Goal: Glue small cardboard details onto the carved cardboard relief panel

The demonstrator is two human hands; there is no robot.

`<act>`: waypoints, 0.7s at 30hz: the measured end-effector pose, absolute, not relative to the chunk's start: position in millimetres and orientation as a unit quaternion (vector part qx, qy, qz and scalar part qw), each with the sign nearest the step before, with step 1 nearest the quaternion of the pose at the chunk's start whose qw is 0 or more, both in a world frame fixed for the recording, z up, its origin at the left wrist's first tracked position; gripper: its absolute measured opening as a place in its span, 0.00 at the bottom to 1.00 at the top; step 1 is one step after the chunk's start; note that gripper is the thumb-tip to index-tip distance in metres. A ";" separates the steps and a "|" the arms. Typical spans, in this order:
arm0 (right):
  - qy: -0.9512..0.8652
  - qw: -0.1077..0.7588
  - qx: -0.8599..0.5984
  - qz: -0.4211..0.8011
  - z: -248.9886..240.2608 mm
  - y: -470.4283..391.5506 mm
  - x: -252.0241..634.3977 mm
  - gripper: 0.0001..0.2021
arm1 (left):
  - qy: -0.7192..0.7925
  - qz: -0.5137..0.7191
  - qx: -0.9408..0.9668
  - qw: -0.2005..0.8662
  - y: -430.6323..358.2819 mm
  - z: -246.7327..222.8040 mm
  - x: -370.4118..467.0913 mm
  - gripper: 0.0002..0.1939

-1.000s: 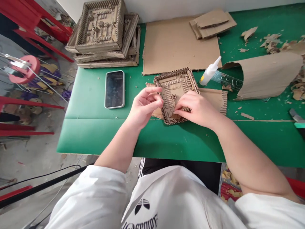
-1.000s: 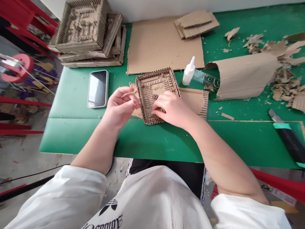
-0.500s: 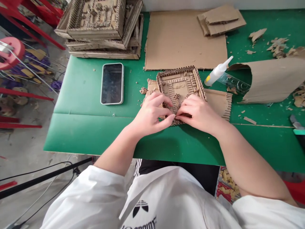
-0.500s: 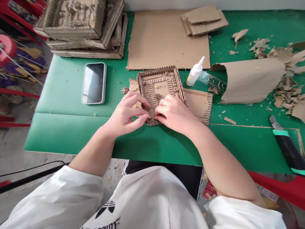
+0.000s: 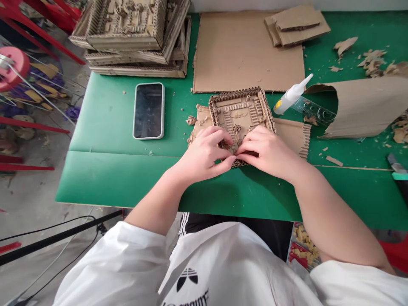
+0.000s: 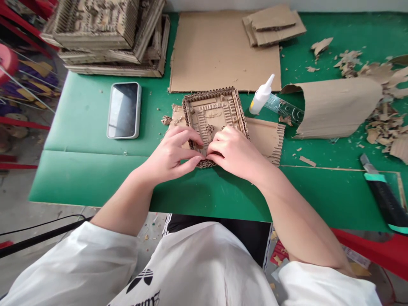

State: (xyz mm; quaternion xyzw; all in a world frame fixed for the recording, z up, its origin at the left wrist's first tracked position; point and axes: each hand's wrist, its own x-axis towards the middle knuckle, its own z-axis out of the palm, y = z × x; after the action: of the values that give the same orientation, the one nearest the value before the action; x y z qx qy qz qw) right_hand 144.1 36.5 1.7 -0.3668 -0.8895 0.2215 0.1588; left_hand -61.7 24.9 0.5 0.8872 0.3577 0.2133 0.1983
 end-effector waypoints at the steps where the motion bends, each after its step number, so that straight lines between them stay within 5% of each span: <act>1: -0.888 0.164 -0.368 0.220 2.7 36.8 145.4 0.06 | 0.359 0.213 0.887 0.197 24.9 0.3 -61.6 0.16; 21: -0.897 0.125 -0.366 0.216 1.2 36.3 143.6 0.08 | 0.353 0.210 0.897 0.166 24.0 -2.4 -59.6 0.16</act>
State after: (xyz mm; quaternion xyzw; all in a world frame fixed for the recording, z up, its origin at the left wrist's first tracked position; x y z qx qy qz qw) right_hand 143.6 36.3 1.2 -0.3659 -0.8966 0.2161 0.1245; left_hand -59.6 24.0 -2.4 0.8967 0.3526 0.2100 0.1655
